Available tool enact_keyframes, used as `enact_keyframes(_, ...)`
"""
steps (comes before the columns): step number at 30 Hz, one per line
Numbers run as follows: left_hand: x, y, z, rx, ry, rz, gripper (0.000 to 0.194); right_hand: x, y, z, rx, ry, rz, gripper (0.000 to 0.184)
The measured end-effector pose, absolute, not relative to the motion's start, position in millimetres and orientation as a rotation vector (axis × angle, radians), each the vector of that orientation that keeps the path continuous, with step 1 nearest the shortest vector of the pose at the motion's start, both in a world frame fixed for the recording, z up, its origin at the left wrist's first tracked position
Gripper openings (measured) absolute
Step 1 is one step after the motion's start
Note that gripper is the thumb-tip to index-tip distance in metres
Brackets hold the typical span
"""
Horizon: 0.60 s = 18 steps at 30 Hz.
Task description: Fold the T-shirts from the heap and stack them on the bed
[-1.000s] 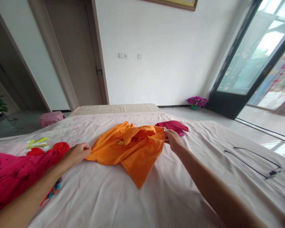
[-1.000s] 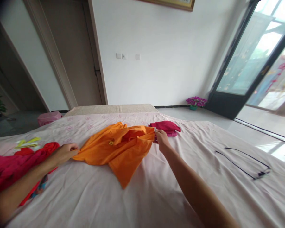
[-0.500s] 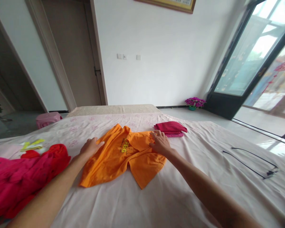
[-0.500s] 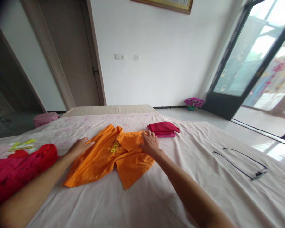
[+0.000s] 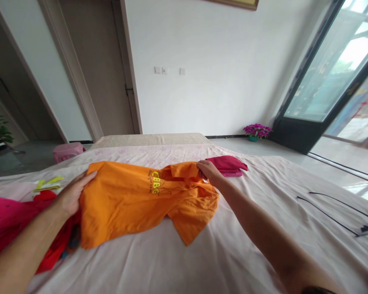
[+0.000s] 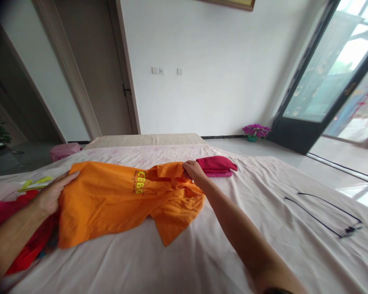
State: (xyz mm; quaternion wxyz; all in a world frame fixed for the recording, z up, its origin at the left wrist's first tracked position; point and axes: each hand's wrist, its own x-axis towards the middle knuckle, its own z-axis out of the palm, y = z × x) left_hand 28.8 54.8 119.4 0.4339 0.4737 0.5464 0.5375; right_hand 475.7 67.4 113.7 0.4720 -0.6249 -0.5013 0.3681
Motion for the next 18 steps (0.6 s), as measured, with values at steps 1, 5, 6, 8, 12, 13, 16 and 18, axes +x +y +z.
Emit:
enact_keyframes(1, 24.0, 56.9, 124.0, 1.139, 1.317, 1.371, 0.045, 473.9, 77.4, 121.0, -1.47, -1.146, 0.974, 0.018)
enact_keyframes(5, 11.9, 73.7, 126.7, 1.151, 1.288, 1.401, 0.053, 463.1, 105.5, 137.7, -1.361, -1.014, 1.026, 0.035)
enact_keyframes(6, 8.1, 76.7, 121.9, 1.143, 1.339, 1.363, 0.057, 460.8, 105.8, 136.0, -1.364, -0.996, 1.017, 0.041)
enact_keyframes(8, -2.0, 77.8, 106.4, 1.077, 1.48, 1.206, 0.068, 458.7, 96.7, 124.9, -1.404, -1.064, 0.973, 0.05)
enact_keyframes(12, -22.8, 64.5, 71.5, 1.079, 1.623, 0.92, 0.088, 469.0, 51.2, 94.2, -1.348, -1.552, 1.007, 0.033)
enact_keyframes(13, -25.2, 60.1, 66.3, 1.131, 1.647, 0.906, 0.092, 473.9, 37.9, 89.9, -1.298, -1.679, 1.045, 0.032)
enact_keyframes(16, -21.8, 49.2, 62.6, 1.261, 1.677, 0.893, 0.092, 487.4, 1.8, 89.1, -1.201, -2.137, 1.03, 0.041)
enact_keyframes(18, -13.7, 44.4, 66.6, 1.366, 1.634, 0.966, 0.083, 490.9, -15.9, 92.8, -1.156, -2.404, 0.824, 0.049)
